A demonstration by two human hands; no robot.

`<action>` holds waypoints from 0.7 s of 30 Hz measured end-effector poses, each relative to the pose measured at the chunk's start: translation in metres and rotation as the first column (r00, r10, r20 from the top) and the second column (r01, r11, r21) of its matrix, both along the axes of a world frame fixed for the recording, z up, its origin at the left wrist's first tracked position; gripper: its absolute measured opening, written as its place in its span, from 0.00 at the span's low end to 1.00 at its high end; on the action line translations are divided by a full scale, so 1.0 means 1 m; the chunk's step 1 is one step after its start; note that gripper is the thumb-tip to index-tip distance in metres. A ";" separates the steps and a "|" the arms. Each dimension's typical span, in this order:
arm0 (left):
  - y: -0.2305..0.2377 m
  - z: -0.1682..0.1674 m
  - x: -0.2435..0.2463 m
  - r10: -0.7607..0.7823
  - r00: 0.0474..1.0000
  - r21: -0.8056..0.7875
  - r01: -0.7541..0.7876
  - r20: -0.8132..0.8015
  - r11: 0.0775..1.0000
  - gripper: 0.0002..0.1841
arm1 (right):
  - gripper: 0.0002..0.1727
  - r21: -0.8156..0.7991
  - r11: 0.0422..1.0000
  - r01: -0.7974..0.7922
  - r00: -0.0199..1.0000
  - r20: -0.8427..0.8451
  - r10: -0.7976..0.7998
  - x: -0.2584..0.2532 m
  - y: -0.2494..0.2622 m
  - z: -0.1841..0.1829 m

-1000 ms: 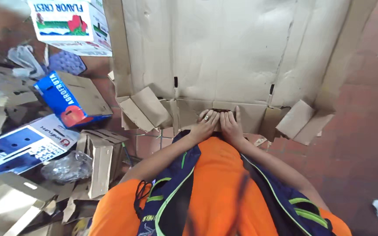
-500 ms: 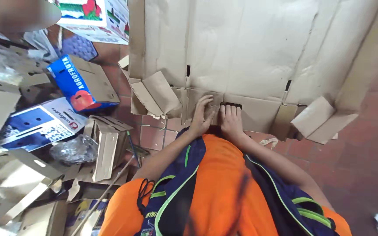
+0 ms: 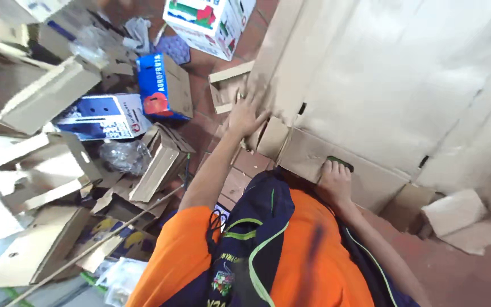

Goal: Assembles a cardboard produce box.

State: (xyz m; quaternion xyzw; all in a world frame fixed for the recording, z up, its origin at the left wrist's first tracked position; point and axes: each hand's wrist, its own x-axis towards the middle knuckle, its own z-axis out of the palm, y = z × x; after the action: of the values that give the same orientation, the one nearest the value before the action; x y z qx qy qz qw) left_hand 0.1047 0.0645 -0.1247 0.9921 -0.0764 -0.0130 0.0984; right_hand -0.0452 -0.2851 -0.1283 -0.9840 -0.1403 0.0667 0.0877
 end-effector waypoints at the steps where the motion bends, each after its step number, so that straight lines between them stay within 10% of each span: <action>1: 0.012 -0.021 -0.001 -0.079 0.992 -0.056 0.085 0.101 0.995 0.33 | 0.28 -0.003 1.000 -0.005 1.000 0.022 0.005 0.000 -0.001 -0.002; 8: 0.016 -0.092 0.002 -0.113 0.935 -0.040 0.134 0.336 0.990 0.34 | 0.18 -0.008 1.000 -0.016 0.999 0.051 0.016 0.003 0.006 -0.007; 12: -0.014 -0.001 -0.009 0.082 0.997 -0.242 -0.081 -0.006 0.967 0.27 | 0.22 0.037 0.999 0.013 0.991 -0.133 -0.008 0.006 -0.001 0.001; 16: -0.082 0.117 -0.048 -0.154 0.984 -0.323 0.176 0.094 0.930 0.22 | 0.23 0.088 0.996 0.030 0.987 -0.158 -0.016 0.002 -0.002 0.004; 21: -0.193 0.097 -0.111 -0.606 0.706 -0.254 0.550 -0.366 0.795 0.32 | 0.37 0.284 0.959 -0.002 0.963 -0.258 0.078 0.001 -0.024 0.037</action>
State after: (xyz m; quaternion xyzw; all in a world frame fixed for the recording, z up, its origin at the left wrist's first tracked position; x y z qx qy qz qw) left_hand -0.0059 -0.1286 -0.0279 0.8813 -0.3607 -0.2565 0.1657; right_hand -0.0440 -0.3088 -0.0915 -0.9405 -0.1552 0.1793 0.2434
